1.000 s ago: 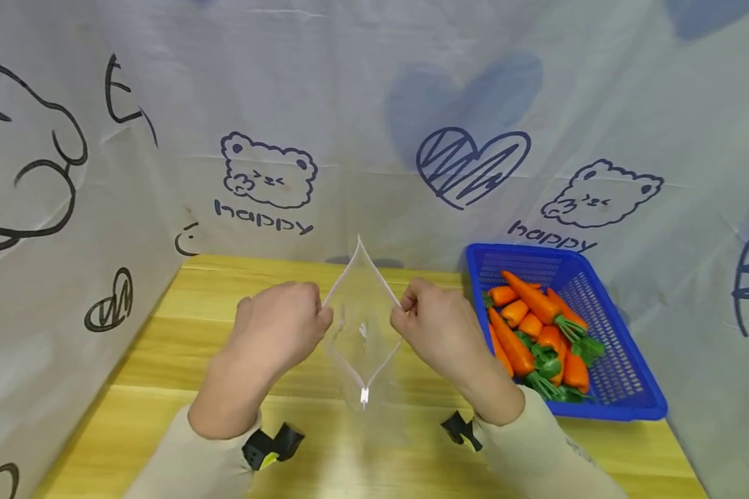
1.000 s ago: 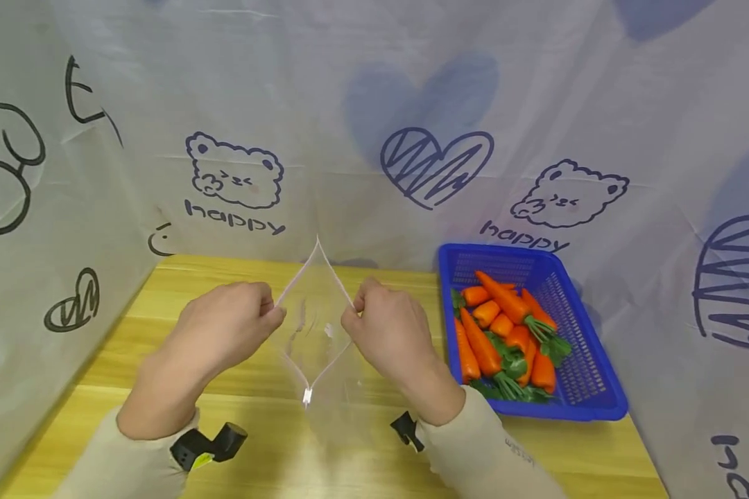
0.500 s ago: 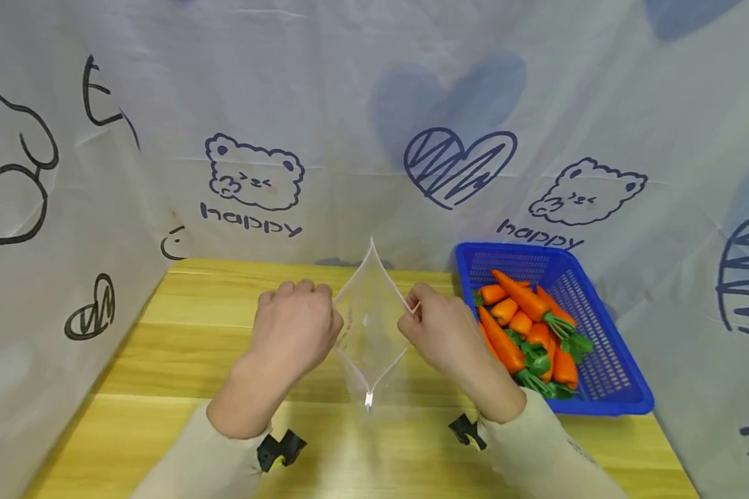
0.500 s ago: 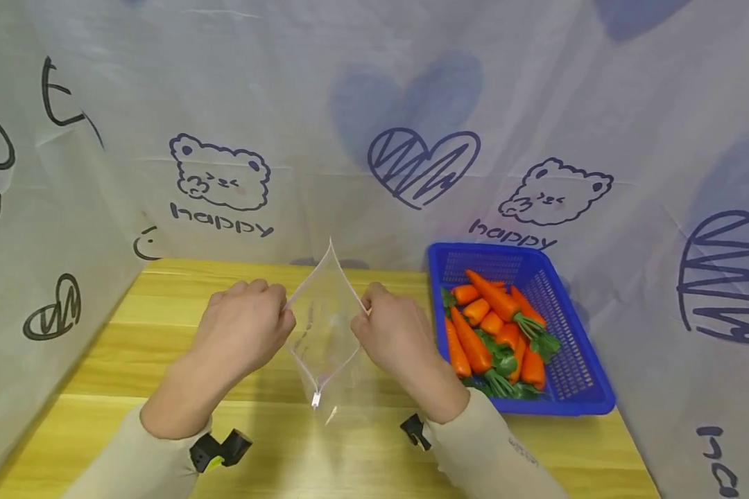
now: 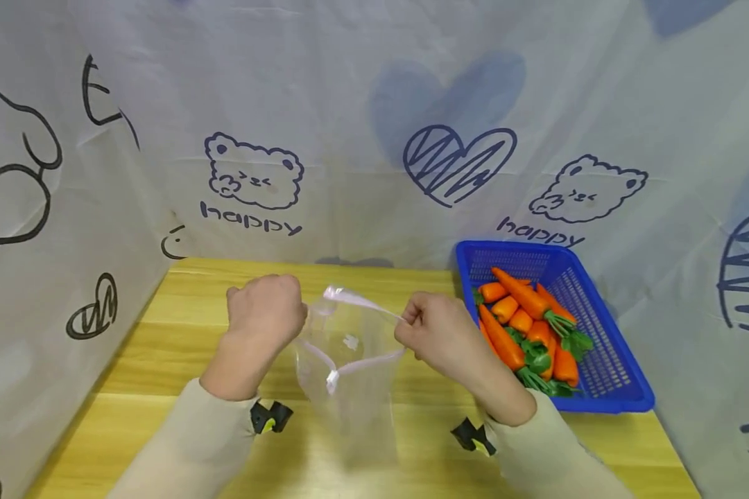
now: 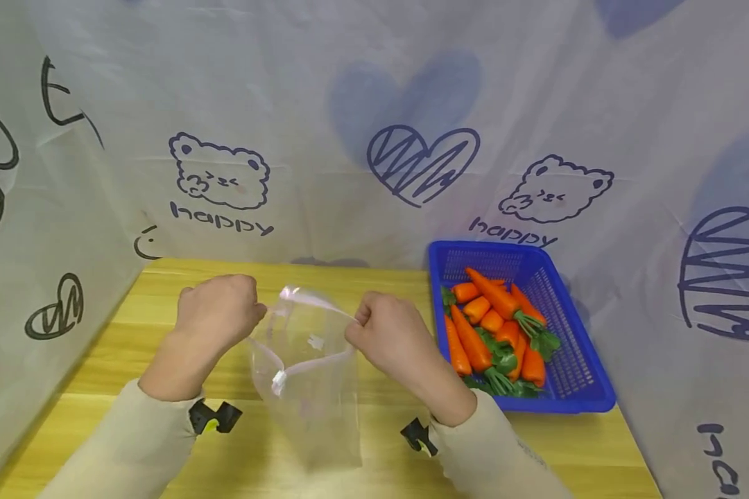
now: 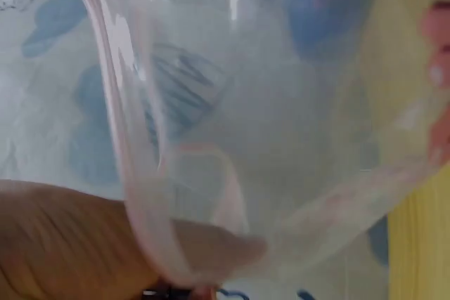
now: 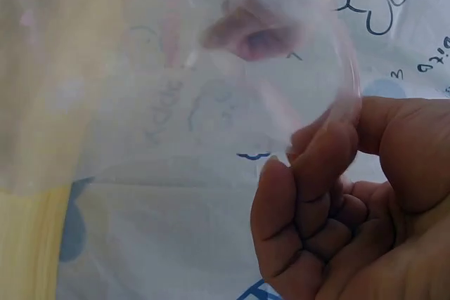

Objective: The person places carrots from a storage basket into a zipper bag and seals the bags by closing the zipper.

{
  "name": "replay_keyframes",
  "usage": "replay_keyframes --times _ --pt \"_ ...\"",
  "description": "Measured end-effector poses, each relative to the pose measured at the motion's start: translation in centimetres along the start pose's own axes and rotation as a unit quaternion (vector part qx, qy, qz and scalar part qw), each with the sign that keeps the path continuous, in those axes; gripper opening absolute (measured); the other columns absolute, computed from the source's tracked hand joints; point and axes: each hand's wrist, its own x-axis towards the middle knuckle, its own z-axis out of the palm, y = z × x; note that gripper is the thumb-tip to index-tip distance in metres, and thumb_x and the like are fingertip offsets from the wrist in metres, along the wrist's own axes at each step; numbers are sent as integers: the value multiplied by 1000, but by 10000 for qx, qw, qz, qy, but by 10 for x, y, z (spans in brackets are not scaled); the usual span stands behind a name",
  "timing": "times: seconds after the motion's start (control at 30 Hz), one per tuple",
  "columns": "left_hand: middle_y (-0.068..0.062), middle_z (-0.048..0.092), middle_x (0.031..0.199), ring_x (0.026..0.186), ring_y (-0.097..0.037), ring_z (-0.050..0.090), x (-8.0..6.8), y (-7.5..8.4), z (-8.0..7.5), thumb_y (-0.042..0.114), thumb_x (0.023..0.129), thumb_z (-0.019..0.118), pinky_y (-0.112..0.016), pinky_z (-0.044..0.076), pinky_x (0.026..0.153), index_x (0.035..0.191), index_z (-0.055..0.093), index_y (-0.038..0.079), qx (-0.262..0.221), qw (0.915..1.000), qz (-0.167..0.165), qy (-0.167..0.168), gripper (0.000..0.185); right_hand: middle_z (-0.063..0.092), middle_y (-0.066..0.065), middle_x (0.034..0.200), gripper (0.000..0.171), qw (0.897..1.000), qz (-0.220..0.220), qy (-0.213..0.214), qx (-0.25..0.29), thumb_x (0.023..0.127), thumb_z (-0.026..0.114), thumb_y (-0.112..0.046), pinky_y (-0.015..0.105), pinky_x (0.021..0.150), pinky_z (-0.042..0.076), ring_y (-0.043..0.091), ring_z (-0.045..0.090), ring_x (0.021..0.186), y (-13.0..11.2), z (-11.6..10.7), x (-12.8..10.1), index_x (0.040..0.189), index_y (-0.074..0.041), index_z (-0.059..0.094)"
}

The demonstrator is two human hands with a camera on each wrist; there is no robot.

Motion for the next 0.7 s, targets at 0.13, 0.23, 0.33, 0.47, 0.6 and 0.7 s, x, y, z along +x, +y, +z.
replay_keyframes --times 0.13,0.23,0.33,0.47,0.6,0.7 --pt "-2 60 72 67 -23 59 -8 8 -5 35 100 67 -40 45 58 76 61 17 -784 9962 373 -54 31 59 -3 61 15 9972 -356 348 -565 88 65 -16 31 50 44 13 57 50 2 1 4 75 -13 60" --pt "1 56 69 64 -20 54 -15 11 -7 28 98 63 -36 40 56 74 59 18 -914 9946 483 40 26 57 -3 58 17 9925 -429 694 -913 88 64 -16 31 49 41 15 54 50 7 1 9 72 -13 59" --pt "3 50 64 63 -20 52 -16 10 -2 24 95 61 -40 42 60 67 54 19 -665 9965 507 21 30 60 -5 57 15 9936 -205 737 -834 87 63 -16 31 46 42 14 57 48 14 1 12 72 -13 59" --pt "0 49 64 65 -24 53 -14 10 14 20 93 60 -49 45 66 63 49 16 -190 9963 716 432 33 61 -5 57 16 9953 43 638 -724 87 63 -18 32 48 42 14 58 49 20 7 16 72 -14 58" --pt "-5 49 65 63 -28 51 -18 9 30 11 86 64 -45 43 60 65 48 11 384 9733 1340 1821 27 58 -1 61 14 9936 66 763 -825 85 62 -18 33 51 42 19 55 52 21 13 18 73 -13 57" --pt "-3 38 61 57 -26 42 -20 7 38 6 80 68 -38 34 52 63 41 10 601 9388 1839 2852 32 58 0 64 12 9924 129 869 -860 85 64 -18 35 53 44 22 56 55 22 16 18 76 -13 58"
